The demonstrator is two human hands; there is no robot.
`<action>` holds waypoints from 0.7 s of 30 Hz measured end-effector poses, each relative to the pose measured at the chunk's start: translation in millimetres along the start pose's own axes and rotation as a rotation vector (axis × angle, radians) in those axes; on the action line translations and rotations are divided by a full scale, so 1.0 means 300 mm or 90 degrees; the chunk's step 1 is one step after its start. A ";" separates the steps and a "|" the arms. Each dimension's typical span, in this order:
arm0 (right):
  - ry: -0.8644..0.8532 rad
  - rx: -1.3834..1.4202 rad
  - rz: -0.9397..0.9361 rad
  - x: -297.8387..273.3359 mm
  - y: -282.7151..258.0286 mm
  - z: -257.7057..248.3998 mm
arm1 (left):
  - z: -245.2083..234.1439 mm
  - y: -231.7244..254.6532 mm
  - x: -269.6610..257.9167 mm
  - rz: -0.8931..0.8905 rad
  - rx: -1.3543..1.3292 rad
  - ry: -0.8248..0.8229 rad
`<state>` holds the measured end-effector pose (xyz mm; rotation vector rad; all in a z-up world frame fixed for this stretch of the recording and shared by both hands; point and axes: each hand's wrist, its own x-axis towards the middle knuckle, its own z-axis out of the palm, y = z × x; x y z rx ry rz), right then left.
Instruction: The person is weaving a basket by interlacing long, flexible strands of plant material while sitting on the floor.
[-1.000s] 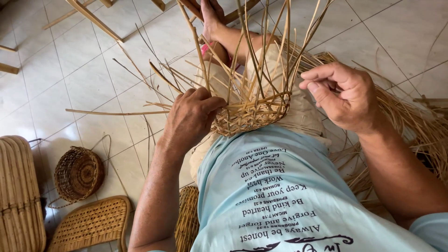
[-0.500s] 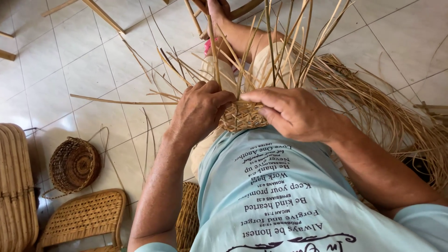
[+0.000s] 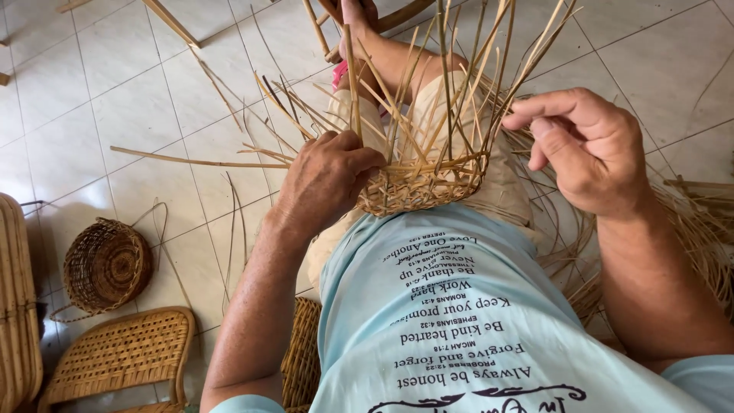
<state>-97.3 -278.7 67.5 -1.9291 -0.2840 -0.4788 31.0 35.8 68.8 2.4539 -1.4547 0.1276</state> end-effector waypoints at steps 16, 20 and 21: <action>-0.181 -0.073 -0.115 0.044 -0.031 0.184 | 0.004 0.004 0.001 0.009 -0.008 0.026; -0.215 -0.382 -0.166 0.049 -0.016 0.255 | 0.025 0.013 -0.014 0.019 -0.001 0.076; -0.218 -0.382 -0.169 0.046 -0.007 0.258 | 0.028 0.020 -0.021 0.015 -0.001 0.079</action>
